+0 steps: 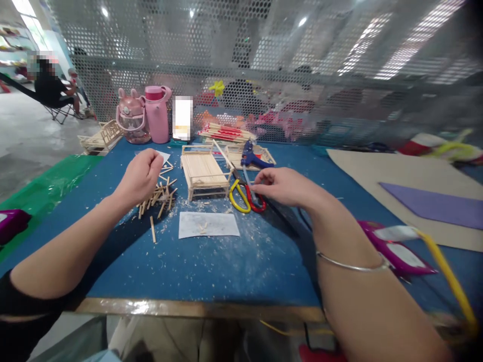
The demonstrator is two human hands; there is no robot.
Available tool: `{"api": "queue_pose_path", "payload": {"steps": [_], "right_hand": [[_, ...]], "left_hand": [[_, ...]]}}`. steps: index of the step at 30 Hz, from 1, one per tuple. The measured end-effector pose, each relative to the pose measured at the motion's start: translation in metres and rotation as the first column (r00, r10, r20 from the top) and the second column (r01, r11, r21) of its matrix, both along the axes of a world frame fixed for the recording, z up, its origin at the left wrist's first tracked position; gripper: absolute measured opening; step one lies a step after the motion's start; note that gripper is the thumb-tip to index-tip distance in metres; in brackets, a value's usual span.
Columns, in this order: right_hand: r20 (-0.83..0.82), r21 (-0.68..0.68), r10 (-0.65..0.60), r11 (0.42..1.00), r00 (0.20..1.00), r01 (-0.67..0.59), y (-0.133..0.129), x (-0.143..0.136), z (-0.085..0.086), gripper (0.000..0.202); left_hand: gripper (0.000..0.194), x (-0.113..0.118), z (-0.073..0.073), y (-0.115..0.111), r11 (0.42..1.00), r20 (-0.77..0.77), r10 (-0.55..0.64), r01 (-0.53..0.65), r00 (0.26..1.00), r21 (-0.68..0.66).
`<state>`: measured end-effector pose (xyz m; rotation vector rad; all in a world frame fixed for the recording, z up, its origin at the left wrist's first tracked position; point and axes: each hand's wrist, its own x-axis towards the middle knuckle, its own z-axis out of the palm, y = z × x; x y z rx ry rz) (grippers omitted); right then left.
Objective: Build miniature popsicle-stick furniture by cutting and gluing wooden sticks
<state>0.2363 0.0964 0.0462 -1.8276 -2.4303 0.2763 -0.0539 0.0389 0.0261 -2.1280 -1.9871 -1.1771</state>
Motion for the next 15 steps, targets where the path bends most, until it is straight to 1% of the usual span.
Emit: {"api": "queue_pose_path", "payload": {"steps": [1,2,3,4,5,7,8,9,10,11,13,15], "right_hand": [[0.089,-0.010,-0.021,1.000,0.996,0.022,-0.001,0.003,0.002,0.015],[0.175,-0.021,-0.041,0.999,0.984,0.045,-0.002,0.005,0.002,0.015],[0.246,-0.028,-0.058,0.997,0.967,0.067,-0.004,0.005,0.000,0.015],[0.292,-0.032,-0.069,0.996,0.954,0.082,-0.005,0.006,-0.003,0.017],[0.306,-0.032,-0.073,0.996,0.949,0.087,-0.006,0.005,-0.007,0.019],[0.262,-0.014,-0.075,0.997,0.962,0.082,-0.007,0.004,-0.018,0.024],[0.223,0.007,-0.078,0.997,0.972,0.079,-0.007,0.002,-0.023,0.026],[0.183,0.035,-0.085,0.996,0.979,0.080,-0.008,0.000,-0.028,0.027],[0.155,0.060,-0.098,0.994,0.983,0.090,-0.008,-0.003,-0.032,0.030],[0.135,0.085,-0.112,0.991,0.985,0.101,-0.009,-0.006,-0.034,0.033],[0.121,0.141,-0.134,0.983,0.983,0.117,-0.010,-0.013,-0.037,0.038],[0.133,0.183,-0.143,0.976,0.981,0.118,-0.011,-0.016,-0.036,0.034]], "left_hand": [[0.024,0.012,0.003,-0.009,0.997,0.077,-0.075,0.076,0.994,-0.005],[0.028,0.025,0.004,-0.018,0.985,0.155,-0.161,0.169,0.975,-0.043],[0.029,0.039,0.004,-0.028,0.958,0.231,-0.247,0.273,0.941,-0.087],[0.028,0.053,0.002,-0.036,0.919,0.304,-0.325,0.374,0.896,-0.121],[0.026,0.065,0.000,-0.044,0.868,0.364,-0.392,0.471,0.845,-0.159],[0.023,0.085,-0.008,-0.054,0.741,0.493,-0.479,0.636,0.726,-0.217],[0.020,0.092,-0.012,-0.056,0.693,0.566,-0.477,0.684,0.672,-0.228],[0.018,0.097,-0.015,-0.056,0.666,0.625,-0.453,0.707,0.636,-0.237],[0.017,0.100,-0.017,-0.054,0.655,0.673,-0.419,0.716,0.610,-0.241],[0.016,0.102,-0.018,-0.052,0.656,0.707,-0.381,0.713,0.596,-0.247],[0.015,0.103,-0.016,-0.046,0.679,0.742,-0.315,0.686,0.592,-0.260],[0.016,0.103,-0.013,-0.041,0.709,0.753,-0.270,0.653,0.600,-0.266]]}}
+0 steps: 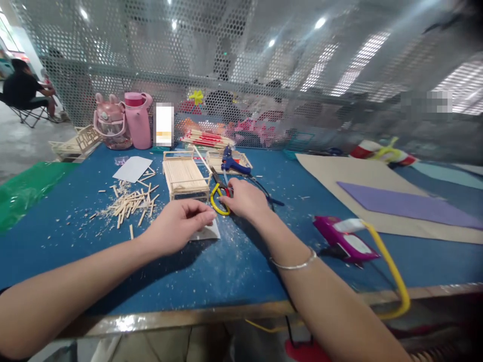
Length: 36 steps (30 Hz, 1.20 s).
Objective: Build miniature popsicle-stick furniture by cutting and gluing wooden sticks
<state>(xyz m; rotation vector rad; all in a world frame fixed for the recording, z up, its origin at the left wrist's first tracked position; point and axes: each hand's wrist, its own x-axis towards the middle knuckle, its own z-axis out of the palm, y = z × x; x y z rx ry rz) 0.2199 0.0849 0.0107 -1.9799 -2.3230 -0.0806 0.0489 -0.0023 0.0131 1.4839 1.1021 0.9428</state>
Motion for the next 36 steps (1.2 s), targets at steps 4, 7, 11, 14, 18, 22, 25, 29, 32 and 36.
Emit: {"api": "queue_pose_path", "payload": {"steps": [4,7,11,14,18,22,25,29,32,36], "right_hand": [[0.002,-0.014,-0.080,0.997,0.997,0.080,0.004,0.012,0.003,0.024],[-0.032,0.006,-0.176,0.984,0.984,0.176,0.015,0.031,0.003,0.022],[0.016,0.069,-0.199,0.978,0.980,0.198,0.039,0.041,0.004,0.030],[0.104,0.061,-0.127,0.991,0.986,0.121,0.064,0.037,0.006,0.043],[0.176,0.009,-0.078,0.997,0.981,0.078,0.095,0.037,0.008,0.036],[0.229,-0.012,-0.076,0.997,0.971,0.081,0.113,0.044,0.008,0.029],[0.237,-0.003,-0.094,0.995,0.967,0.097,0.120,0.048,0.008,0.030],[0.222,0.007,-0.129,0.991,0.967,0.130,0.114,0.042,0.011,0.031],[0.189,0.065,-0.122,0.992,0.974,0.111,0.086,0.027,0.015,0.036],[0.048,0.042,0.133,0.990,0.990,-0.135,0.030,0.003,0.014,0.019]], "left_hand": [[0.017,-0.006,-0.004,0.001,0.997,0.055,0.076,-0.077,0.996,0.019],[0.020,-0.014,-0.014,-0.001,0.997,0.082,0.076,-0.077,0.994,0.006],[0.025,-0.021,-0.020,0.000,0.997,0.130,0.079,-0.075,0.988,-0.032],[0.023,-0.021,-0.020,0.003,0.996,0.180,0.087,-0.083,0.980,-0.029],[0.023,-0.020,-0.020,0.003,0.996,0.200,0.085,-0.078,0.976,-0.042],[0.021,-0.019,-0.022,0.001,0.996,0.221,0.080,-0.073,0.972,-0.041],[0.019,-0.018,-0.022,0.000,0.996,0.236,0.085,-0.075,0.968,-0.054],[0.017,-0.018,-0.021,0.000,0.997,0.242,0.077,-0.066,0.967,-0.050],[0.015,-0.019,-0.020,-0.001,0.997,0.225,0.072,-0.065,0.972,-0.041],[0.014,-0.019,-0.018,-0.001,0.998,0.194,0.065,-0.061,0.979,-0.027]]}}
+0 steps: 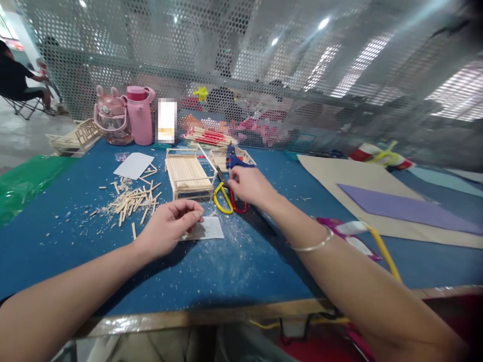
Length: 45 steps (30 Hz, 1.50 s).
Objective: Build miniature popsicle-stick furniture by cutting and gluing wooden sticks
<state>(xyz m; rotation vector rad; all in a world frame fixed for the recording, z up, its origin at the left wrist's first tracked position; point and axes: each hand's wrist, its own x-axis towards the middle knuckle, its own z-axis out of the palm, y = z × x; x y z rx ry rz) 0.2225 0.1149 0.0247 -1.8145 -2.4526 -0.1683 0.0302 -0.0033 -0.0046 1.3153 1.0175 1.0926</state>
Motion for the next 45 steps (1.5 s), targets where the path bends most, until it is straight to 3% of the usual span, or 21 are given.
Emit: {"api": "queue_pose_path", "payload": {"steps": [3,8,12,17,20,22,26,30,32,35,38,39,42,45], "right_hand": [[0.023,-0.174,0.020,0.985,1.000,-0.016,-0.026,-0.010,-0.008,0.015],[0.057,-0.220,-0.043,0.974,0.997,0.054,-0.022,-0.008,-0.013,0.020],[0.066,-0.267,-0.091,0.958,0.994,0.105,-0.016,-0.006,-0.008,0.039],[0.074,-0.285,-0.149,0.944,0.986,0.164,-0.023,0.000,-0.003,0.050],[-0.036,-0.385,-0.232,0.901,0.972,0.201,-0.031,0.009,0.001,0.050],[-0.174,-0.515,-0.302,0.839,0.937,0.175,-0.039,0.016,0.004,0.053],[-0.462,-0.701,-0.430,0.713,0.776,-0.021,-0.061,0.028,0.007,0.059],[-0.642,-0.696,-0.436,0.677,0.631,-0.240,-0.081,0.044,0.000,0.045],[-0.721,-0.644,-0.411,0.695,0.558,-0.320,-0.089,0.054,-0.003,0.040],[-0.872,-0.457,-0.287,0.768,0.397,-0.449,-0.102,0.056,-0.001,0.032],[-0.936,-0.337,-0.212,0.769,0.280,-0.543,-0.109,0.032,0.009,0.038],[-0.957,-0.286,-0.207,0.795,0.204,-0.534,-0.109,0.020,0.012,0.042],[-0.976,-0.218,-0.191,0.817,0.106,-0.534,-0.102,-0.020,0.011,0.043],[-0.973,-0.202,-0.230,0.819,0.015,-0.538,-0.095,-0.045,0.001,0.043]], "left_hand": [[0.015,0.001,0.001,0.000,1.000,-0.015,0.019,-0.018,1.000,0.022],[0.024,0.000,-0.003,0.002,0.998,-0.049,0.040,-0.037,0.998,0.054],[0.035,-0.005,-0.010,0.005,0.993,-0.114,0.020,-0.006,0.993,0.120],[0.034,-0.008,-0.011,0.009,0.984,-0.181,0.050,-0.017,0.982,0.178],[0.031,-0.007,-0.009,0.009,0.982,-0.171,0.044,-0.011,0.984,0.187],[0.027,-0.006,-0.009,0.008,0.984,-0.151,0.033,-0.005,0.988,0.181],[0.015,-0.004,-0.011,0.008,0.988,-0.096,0.031,-0.016,0.995,0.154],[0.011,-0.004,-0.008,0.008,0.992,-0.071,0.078,-0.071,0.994,0.103],[0.011,-0.003,-0.004,0.007,0.992,-0.041,0.110,-0.107,0.993,0.065],[0.013,-0.004,0.001,0.006,0.987,0.059,0.155,-0.156,0.986,0.028],[0.015,-0.004,0.001,0.005,0.980,0.152,0.191,-0.197,0.970,0.023],[0.014,-0.005,0.000,0.005,0.978,0.165,0.198,-0.207,0.966,0.037],[0.008,-0.005,-0.003,0.004,0.954,0.161,0.218,-0.245,0.963,0.172],[0.010,-0.006,-0.005,0.003,0.873,0.100,0.267,-0.284,0.959,0.396]]}}
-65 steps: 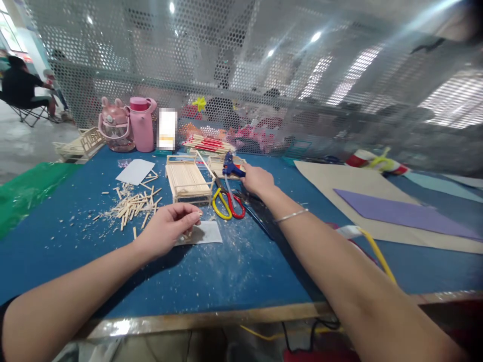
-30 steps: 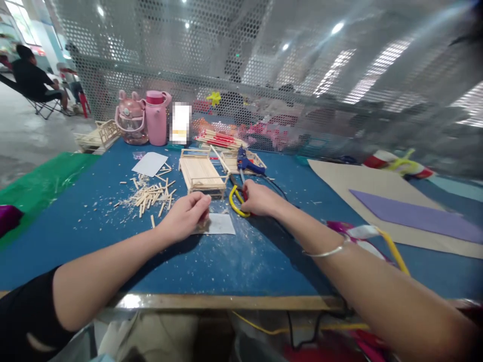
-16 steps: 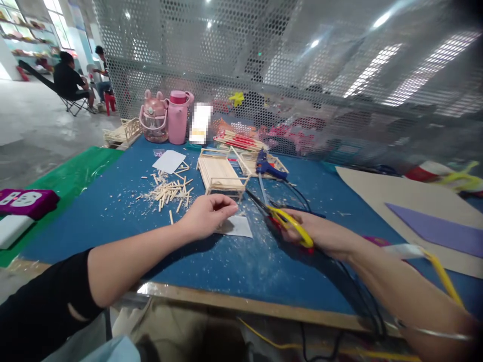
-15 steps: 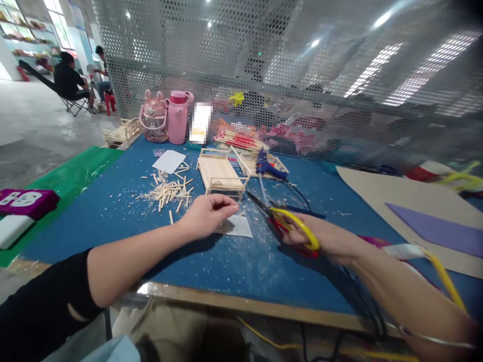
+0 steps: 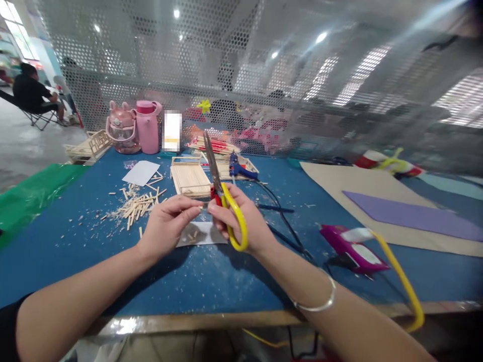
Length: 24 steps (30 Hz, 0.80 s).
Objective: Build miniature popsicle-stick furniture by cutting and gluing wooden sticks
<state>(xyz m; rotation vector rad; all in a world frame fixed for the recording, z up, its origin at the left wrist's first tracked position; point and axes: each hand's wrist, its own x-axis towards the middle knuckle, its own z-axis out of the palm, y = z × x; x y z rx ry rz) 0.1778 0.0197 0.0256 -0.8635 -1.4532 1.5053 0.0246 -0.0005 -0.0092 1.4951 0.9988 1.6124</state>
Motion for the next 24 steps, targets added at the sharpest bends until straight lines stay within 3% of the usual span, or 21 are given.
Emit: {"api": "queue_pose_path", "payload": {"steps": [4,10,12,18,24], "right_hand": [[-0.084,-0.059,0.015,0.998,0.996,-0.020,0.000,-0.004,-0.012,0.043],[-0.125,-0.108,0.007,0.994,0.992,-0.020,-0.007,0.001,-0.013,0.047],[-0.141,-0.108,-0.017,0.994,0.990,0.002,-0.007,0.001,-0.014,0.048],[-0.154,-0.129,-0.080,0.990,0.985,0.060,-0.003,0.004,-0.017,0.053],[-0.175,-0.104,-0.076,0.993,0.982,0.058,-0.003,0.004,-0.019,0.053]], "left_hand": [[0.015,0.000,-0.003,-0.003,0.983,-0.168,0.083,-0.053,0.982,0.176],[0.019,0.001,-0.005,-0.006,0.962,-0.308,0.106,-0.018,0.945,0.274],[0.019,0.000,-0.003,-0.006,0.971,-0.311,0.095,-0.019,0.946,0.239],[0.022,-0.008,0.008,-0.004,0.986,-0.288,0.162,-0.167,0.944,0.008],[0.023,-0.001,0.004,-0.009,0.992,-0.325,-0.006,-0.035,0.946,-0.118]]}}
